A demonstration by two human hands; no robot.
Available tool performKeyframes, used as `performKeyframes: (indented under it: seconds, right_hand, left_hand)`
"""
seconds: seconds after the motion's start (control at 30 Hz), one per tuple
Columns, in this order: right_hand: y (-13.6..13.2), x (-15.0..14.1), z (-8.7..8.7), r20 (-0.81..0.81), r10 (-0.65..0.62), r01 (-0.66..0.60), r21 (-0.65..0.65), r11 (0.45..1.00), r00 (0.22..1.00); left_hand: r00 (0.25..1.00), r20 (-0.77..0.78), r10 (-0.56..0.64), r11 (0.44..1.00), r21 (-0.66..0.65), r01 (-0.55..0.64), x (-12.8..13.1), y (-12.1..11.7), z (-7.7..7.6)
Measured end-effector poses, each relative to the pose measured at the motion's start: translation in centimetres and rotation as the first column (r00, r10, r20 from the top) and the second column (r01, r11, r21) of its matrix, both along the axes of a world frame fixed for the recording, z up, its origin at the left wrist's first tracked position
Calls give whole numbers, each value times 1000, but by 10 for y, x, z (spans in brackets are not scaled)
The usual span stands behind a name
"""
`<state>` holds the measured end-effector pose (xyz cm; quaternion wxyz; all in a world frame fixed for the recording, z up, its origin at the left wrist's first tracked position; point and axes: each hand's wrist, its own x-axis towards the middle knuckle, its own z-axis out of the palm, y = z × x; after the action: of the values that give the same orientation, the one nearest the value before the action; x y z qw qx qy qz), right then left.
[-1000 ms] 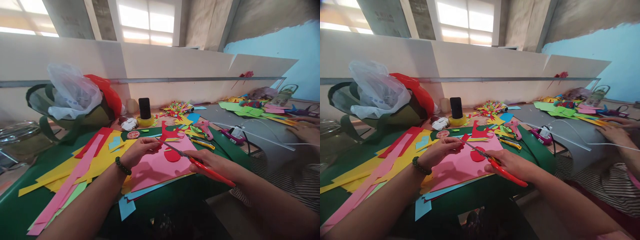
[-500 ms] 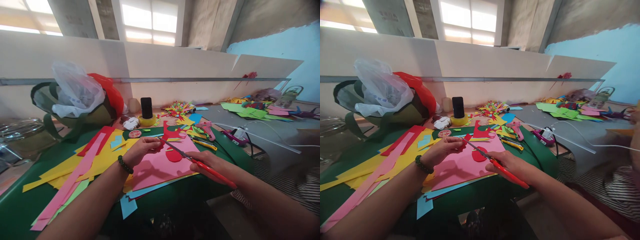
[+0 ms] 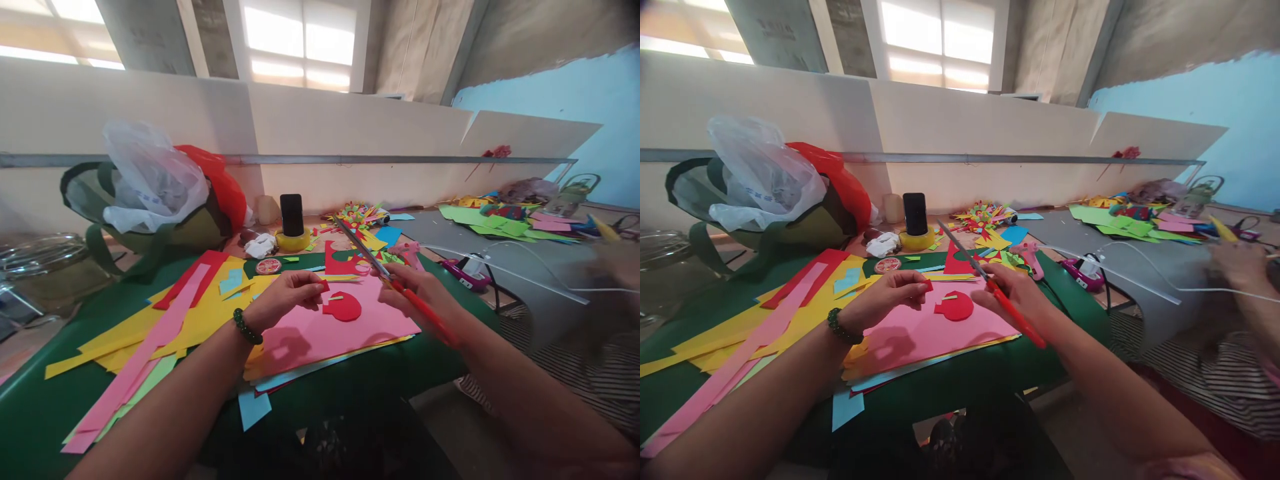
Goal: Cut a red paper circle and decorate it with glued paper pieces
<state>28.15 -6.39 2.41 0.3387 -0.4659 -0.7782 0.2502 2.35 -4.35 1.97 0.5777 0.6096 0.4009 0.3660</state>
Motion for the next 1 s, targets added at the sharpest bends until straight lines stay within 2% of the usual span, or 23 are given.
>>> performKeyframes:
  seconds: [0.17,0.27,0.4,0.57,0.67,0.77,0.83,0.9,1.0]
  right_hand:
    - [11,-46,-7,-231,76,-69,39,997,970]
    - [17,-65,-12,-253,115,-102,63,993,961]
    - [21,-73,-16,-249,115,-89,113,990,962]
    - [15,-69,-14,-322,110,-79,110,991,940]
    - [4,-51,-6,-171,164,-142,133,981,971]
    - [-8,-24,5,114,158,-172,121,978,981]
    - [-14,-10,10,310,97,-132,94,987,946]
    - [-19,-1,13,478,50,-83,49,995,877]
    - [-23,1,13,633,4,-22,21,1000,774]
  left_hand:
    - [998,-56,-9,993,114,16,1,0,-2]
    - [995,-98,-30,989,144,44,0,1,-2]
    - [995,-91,-37,990,134,49,2,0,-2]
    - [997,72,16,997,67,-21,2,2,-5]
    - [995,96,32,997,60,-38,-1,4,-6]
    - [996,90,22,998,63,-28,-4,5,-4]
    - [994,103,17,998,56,-23,-5,5,-3]
    - [992,123,24,999,38,-29,-5,5,-3]
    - [989,141,38,999,8,-40,-5,5,-4]
